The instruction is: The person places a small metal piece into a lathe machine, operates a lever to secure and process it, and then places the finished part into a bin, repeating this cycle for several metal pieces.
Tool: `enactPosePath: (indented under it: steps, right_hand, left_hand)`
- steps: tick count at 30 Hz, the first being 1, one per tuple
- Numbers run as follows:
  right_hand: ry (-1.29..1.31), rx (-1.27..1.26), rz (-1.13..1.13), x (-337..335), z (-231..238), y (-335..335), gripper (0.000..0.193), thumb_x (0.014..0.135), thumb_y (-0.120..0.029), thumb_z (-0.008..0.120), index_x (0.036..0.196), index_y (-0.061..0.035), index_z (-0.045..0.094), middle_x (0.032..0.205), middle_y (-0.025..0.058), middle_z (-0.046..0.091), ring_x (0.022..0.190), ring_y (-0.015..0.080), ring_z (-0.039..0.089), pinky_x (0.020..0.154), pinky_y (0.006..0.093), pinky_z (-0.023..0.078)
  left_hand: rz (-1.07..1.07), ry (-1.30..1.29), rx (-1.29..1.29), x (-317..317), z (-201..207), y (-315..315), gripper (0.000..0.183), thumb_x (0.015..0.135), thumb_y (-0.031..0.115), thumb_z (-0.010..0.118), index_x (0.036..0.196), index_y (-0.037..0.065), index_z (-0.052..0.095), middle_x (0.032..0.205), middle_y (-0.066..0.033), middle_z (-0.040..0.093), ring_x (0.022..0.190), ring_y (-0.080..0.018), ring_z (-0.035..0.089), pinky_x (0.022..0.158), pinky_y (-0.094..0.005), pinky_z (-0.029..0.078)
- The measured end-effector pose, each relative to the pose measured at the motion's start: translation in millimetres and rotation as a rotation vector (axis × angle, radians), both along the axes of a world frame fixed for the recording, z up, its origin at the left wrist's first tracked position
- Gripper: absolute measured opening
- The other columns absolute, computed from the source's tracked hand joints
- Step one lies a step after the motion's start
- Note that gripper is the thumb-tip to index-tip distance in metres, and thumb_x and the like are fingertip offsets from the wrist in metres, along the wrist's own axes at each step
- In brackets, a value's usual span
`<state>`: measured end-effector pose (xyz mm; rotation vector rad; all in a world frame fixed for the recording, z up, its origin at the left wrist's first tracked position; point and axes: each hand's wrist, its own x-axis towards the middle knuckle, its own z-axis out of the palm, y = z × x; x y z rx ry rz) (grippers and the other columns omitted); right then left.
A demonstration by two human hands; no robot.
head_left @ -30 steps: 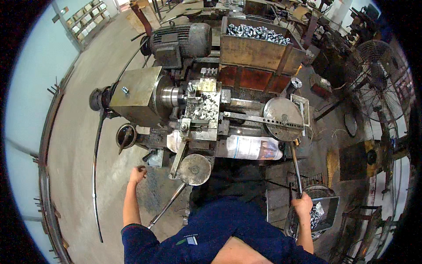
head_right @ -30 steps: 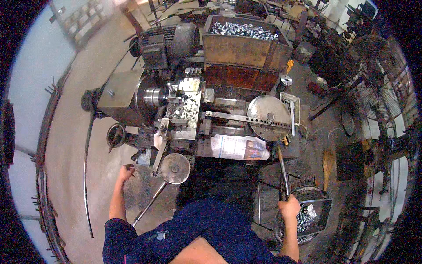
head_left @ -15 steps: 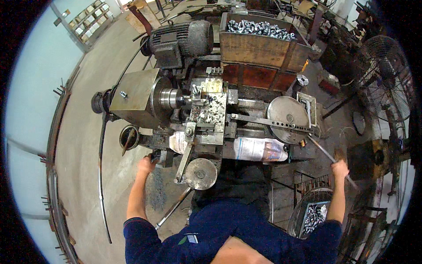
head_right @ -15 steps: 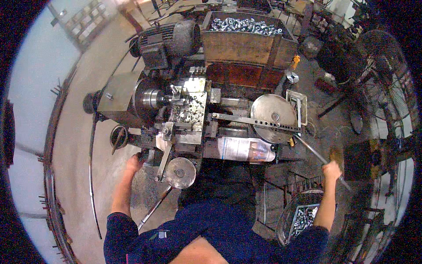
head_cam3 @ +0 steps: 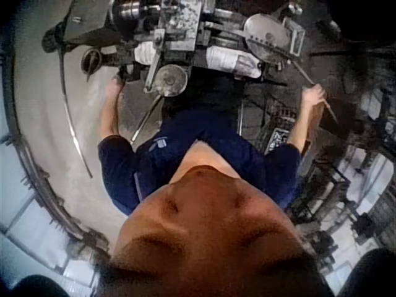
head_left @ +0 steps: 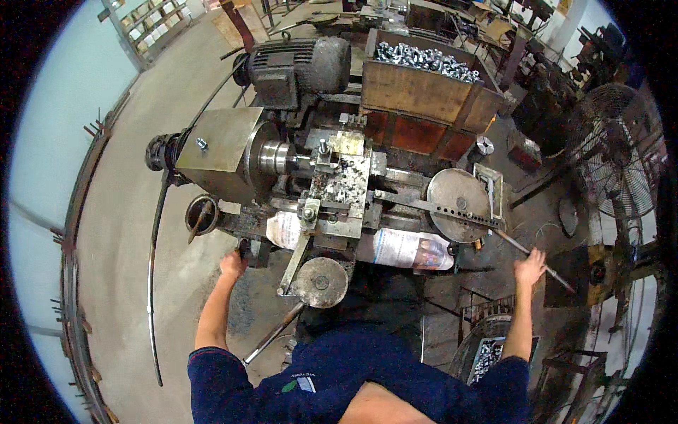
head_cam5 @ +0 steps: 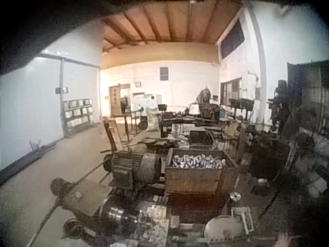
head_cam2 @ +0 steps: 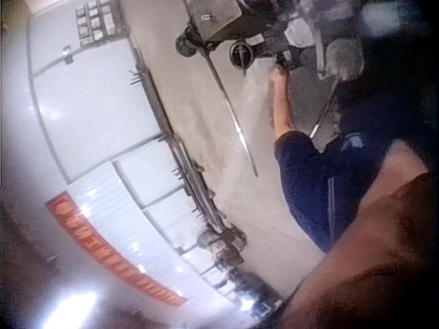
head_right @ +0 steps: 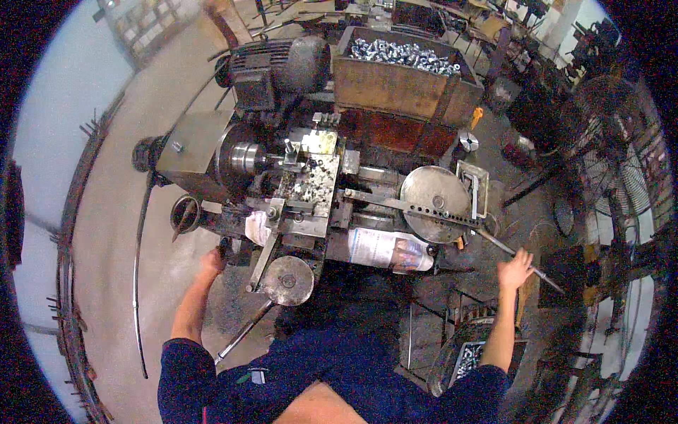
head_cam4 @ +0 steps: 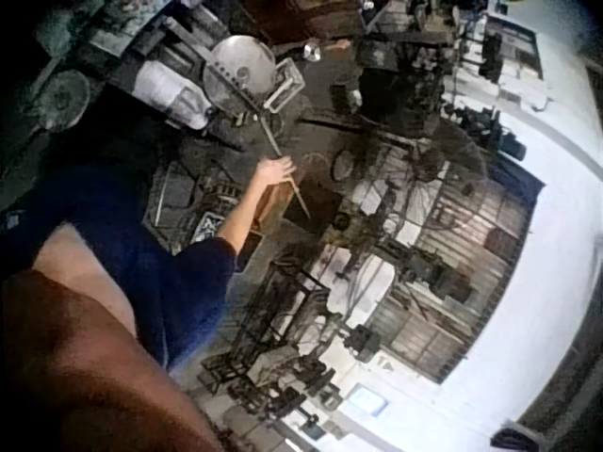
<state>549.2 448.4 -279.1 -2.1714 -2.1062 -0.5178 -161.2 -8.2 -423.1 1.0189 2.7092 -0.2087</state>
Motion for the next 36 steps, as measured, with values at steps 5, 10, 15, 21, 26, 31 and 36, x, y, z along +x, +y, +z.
enactPosePath:
  steps: [5, 10, 15, 21, 26, 31, 36]
  right_hand:
    - [0.352, 0.068, 0.558, -103.7, 52.4, -33.5, 0.062, 0.052, -0.015, 0.066, 0.113, -0.0069, 0.054, 0.123, 0.0137, 0.049, 0.124, 0.0312, 0.035, 0.102, 0.0465, 0.027]
    - [0.635, 0.012, 1.210, -299.7, 159.8, -80.3, 0.045, 0.053, -0.011, 0.061, 0.097, -0.0030, 0.061, 0.110, 0.0136, 0.056, 0.118, 0.0320, 0.042, 0.097, 0.0411, 0.035]
    - [0.421, 0.077, 1.694, -470.1, 171.0, -127.7, 0.039, 0.047, -0.019, 0.064, 0.083, -0.0035, 0.063, 0.100, 0.0164, 0.055, 0.111, 0.0353, 0.044, 0.097, 0.0481, 0.032]
    - [-0.143, -0.298, 1.455, -550.0, 160.6, -155.6, 0.027, 0.058, -0.027, 0.063, 0.080, -0.0130, 0.068, 0.087, 0.0080, 0.064, 0.092, 0.0240, 0.056, 0.091, 0.0400, 0.033]
    - [-0.018, -0.307, 1.465, -548.4, 149.4, -145.6, 0.023, 0.056, -0.022, 0.060, 0.073, -0.0084, 0.067, 0.081, 0.0118, 0.063, 0.089, 0.0268, 0.056, 0.096, 0.0398, 0.032]
    - [-0.015, -0.285, 1.428, -539.2, 154.1, -145.7, 0.024, 0.050, -0.022, 0.060, 0.066, -0.0055, 0.067, 0.076, 0.0147, 0.063, 0.088, 0.0282, 0.055, 0.100, 0.0416, 0.029]
    - [0.165, -0.017, 1.461, -491.5, 201.8, -127.3, 0.021, 0.051, -0.024, 0.060, 0.062, -0.0074, 0.066, 0.071, 0.0131, 0.061, 0.084, 0.0279, 0.054, 0.092, 0.0402, 0.034]
  left_hand:
    - [0.047, -0.299, 0.339, -4.0, -6.8, -43.8, 0.041, 0.075, 0.030, 0.062, 0.101, 0.000, 0.055, 0.088, -0.0203, 0.062, 0.077, -0.0311, 0.062, 0.064, -0.0400, 0.049]
    - [0.145, -0.547, 0.425, -5.5, 140.2, -14.9, 0.039, 0.078, 0.019, 0.059, 0.111, -0.001, 0.054, 0.081, -0.0179, 0.063, 0.070, -0.0233, 0.062, 0.064, -0.0339, 0.048]
    - [0.075, 0.029, 0.762, -35.0, 254.8, -63.4, 0.031, 0.082, 0.018, 0.056, 0.110, 0.004, 0.057, 0.082, -0.0158, 0.064, 0.070, -0.0226, 0.062, 0.065, -0.0333, 0.048]
    - [0.802, -0.001, 0.669, -45.5, 201.1, -195.6, 0.031, 0.079, 0.030, 0.059, 0.093, 0.003, 0.059, 0.073, -0.0157, 0.062, 0.068, -0.0302, 0.061, 0.064, -0.0382, 0.046]
    - [0.563, 0.301, 0.523, 38.3, 206.6, -134.7, 0.040, 0.066, 0.035, 0.068, 0.085, 0.002, 0.055, 0.071, -0.0176, 0.060, 0.070, -0.0378, 0.059, 0.066, -0.0428, 0.046]
    - [0.579, -0.080, 0.687, 56.8, 235.6, -110.7, 0.033, 0.070, 0.020, 0.066, 0.087, -0.004, 0.051, 0.060, -0.0133, 0.056, 0.051, -0.0242, 0.060, 0.050, -0.0347, 0.048]
    - [0.443, -0.437, 0.835, 10.0, 211.0, -124.2, 0.029, 0.076, 0.011, 0.060, 0.097, -0.007, 0.053, 0.057, -0.0104, 0.057, 0.050, -0.0177, 0.059, 0.049, -0.0305, 0.049]
